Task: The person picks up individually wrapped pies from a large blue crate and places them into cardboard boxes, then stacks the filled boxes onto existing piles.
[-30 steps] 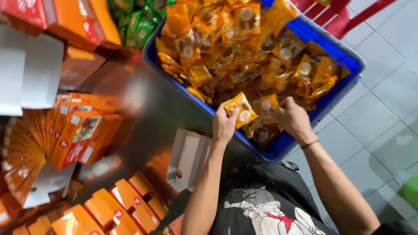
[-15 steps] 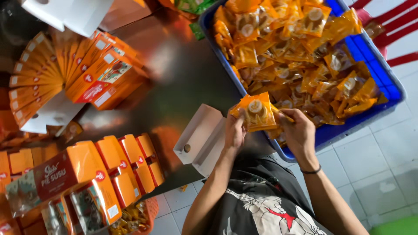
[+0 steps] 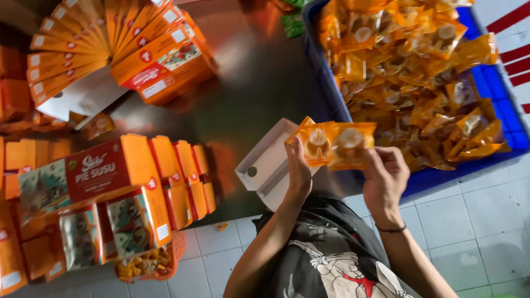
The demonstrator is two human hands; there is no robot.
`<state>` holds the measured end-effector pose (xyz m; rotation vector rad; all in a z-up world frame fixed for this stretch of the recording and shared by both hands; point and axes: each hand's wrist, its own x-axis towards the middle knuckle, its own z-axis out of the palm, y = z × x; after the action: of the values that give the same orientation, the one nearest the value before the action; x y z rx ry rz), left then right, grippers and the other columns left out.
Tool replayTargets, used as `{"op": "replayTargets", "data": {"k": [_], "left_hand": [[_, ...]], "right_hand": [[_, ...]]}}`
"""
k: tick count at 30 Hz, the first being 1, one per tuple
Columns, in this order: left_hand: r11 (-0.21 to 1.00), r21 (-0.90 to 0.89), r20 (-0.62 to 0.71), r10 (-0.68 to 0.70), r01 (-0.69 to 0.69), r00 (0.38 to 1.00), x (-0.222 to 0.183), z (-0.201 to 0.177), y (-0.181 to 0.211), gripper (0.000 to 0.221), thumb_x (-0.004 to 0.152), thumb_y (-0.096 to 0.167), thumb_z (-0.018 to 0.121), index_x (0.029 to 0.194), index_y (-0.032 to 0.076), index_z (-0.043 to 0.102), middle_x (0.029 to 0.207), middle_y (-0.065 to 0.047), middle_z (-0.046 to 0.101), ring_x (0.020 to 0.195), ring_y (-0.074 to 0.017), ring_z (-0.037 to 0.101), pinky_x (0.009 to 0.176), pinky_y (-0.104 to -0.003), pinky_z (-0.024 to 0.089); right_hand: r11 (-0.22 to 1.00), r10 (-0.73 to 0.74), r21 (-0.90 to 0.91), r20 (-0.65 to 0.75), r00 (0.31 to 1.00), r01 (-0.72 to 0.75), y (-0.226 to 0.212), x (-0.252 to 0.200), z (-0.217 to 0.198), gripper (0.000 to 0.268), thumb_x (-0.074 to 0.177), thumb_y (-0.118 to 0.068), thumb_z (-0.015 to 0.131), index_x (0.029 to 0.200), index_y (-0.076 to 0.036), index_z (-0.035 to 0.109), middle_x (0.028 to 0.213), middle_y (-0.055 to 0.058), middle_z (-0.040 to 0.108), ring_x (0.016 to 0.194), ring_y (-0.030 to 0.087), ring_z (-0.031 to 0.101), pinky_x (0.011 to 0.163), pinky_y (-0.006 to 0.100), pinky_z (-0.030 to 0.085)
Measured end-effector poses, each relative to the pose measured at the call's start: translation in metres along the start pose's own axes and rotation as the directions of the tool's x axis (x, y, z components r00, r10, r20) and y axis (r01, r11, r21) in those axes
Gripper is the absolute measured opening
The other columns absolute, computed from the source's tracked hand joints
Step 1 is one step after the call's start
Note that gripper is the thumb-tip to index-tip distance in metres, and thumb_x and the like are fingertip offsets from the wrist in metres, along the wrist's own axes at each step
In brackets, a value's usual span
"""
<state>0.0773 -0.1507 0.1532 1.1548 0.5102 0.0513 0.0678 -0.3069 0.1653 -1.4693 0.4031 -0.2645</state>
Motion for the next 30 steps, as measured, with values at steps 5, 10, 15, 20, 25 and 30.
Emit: {"op": "replayTargets", "data": {"k": [5, 10, 15, 20, 25, 30], "left_hand": [[0.999, 0.05, -0.048, -0.008, 0.011, 0.999, -0.015, -0.035, 0.001, 0.051, 0.112, 0.049, 0.033, 0.137, 0.004, 0.037, 0.135, -0.024, 0.046, 0.13, -0.0345, 0.049, 0.113, -0.05, 0.04], [0.994, 0.087, -0.082, -0.066, 0.073, 0.994, -0.046, -0.044, 0.076, 0.058, 0.109, 0.05, 0.018, 0.153, 0.013, 0.021, 0.151, -0.029, 0.03, 0.141, -0.0423, 0.037, 0.115, -0.052, 0.038], [0.983, -0.003, -0.064, -0.186, 0.186, 0.981, -0.064, -0.043, 0.107, 0.067, 0.106, 0.057, 0.009, 0.159, 0.015, 0.01, 0.165, -0.026, 0.01, 0.152, -0.0406, 0.017, 0.122, -0.055, 0.019], [0.984, -0.084, -0.074, -0.164, 0.158, 0.984, -0.074, -0.046, 0.13, 0.071, 0.107, 0.058, 0.015, 0.159, 0.011, 0.016, 0.166, -0.025, 0.011, 0.152, -0.0369, 0.013, 0.122, -0.052, 0.01], [0.974, -0.202, -0.114, -0.129, 0.104, 0.985, -0.084, -0.062, 0.147, 0.077, 0.107, 0.059, 0.024, 0.16, 0.004, 0.024, 0.168, -0.024, 0.011, 0.153, -0.0313, 0.006, 0.123, -0.048, -0.003], [0.973, -0.232, -0.165, -0.03, -0.01, 0.986, -0.093, -0.088, 0.119, 0.071, 0.109, 0.053, 0.019, 0.163, 0.009, 0.002, 0.168, -0.015, -0.013, 0.154, -0.0329, -0.009, 0.122, -0.052, -0.008]], "right_hand": [[0.963, 0.156, -0.256, 0.252, 0.955, -0.09, 0.0, -0.036, 0.053, 0.017, 0.094, -0.013, 0.079, 0.095, 0.001, 0.069, 0.11, 0.011, 0.068, 0.096, 0.014, 0.059, 0.09, 0.033, 0.05], [0.929, 0.354, -0.074, 0.463, 0.813, -0.362, 0.024, -0.056, 0.065, 0.031, 0.095, -0.011, 0.076, 0.115, 0.0, 0.055, 0.102, 0.008, 0.061, 0.085, 0.012, 0.064, 0.079, 0.027, 0.055], [0.955, 0.25, 0.007, 0.513, 0.821, -0.296, 0.025, -0.071, 0.079, 0.025, 0.095, -0.004, 0.073, 0.11, 0.004, 0.056, 0.106, 0.01, 0.058, 0.087, 0.015, 0.067, 0.078, 0.028, 0.058], [0.989, 0.12, 0.01, 0.546, 0.829, -0.149, 0.005, -0.073, 0.079, 0.014, 0.092, -0.003, 0.076, 0.096, 0.003, 0.063, 0.11, 0.013, 0.064, 0.09, 0.014, 0.069, 0.073, 0.026, 0.059], [0.884, 0.245, 0.326, 0.286, 0.926, -0.335, 0.01, -0.061, 0.056, 0.01, 0.107, -0.01, 0.06, 0.111, -0.003, 0.053, 0.1, 0.017, 0.067, 0.09, 0.028, 0.074, 0.078, 0.037, 0.063], [0.869, 0.374, 0.226, 0.281, 0.884, -0.439, -0.024, -0.058, 0.066, 0.024, 0.107, -0.013, 0.059, 0.129, -0.005, 0.055, 0.11, 0.014, 0.068, 0.099, 0.024, 0.074, 0.082, 0.035, 0.064]]}}
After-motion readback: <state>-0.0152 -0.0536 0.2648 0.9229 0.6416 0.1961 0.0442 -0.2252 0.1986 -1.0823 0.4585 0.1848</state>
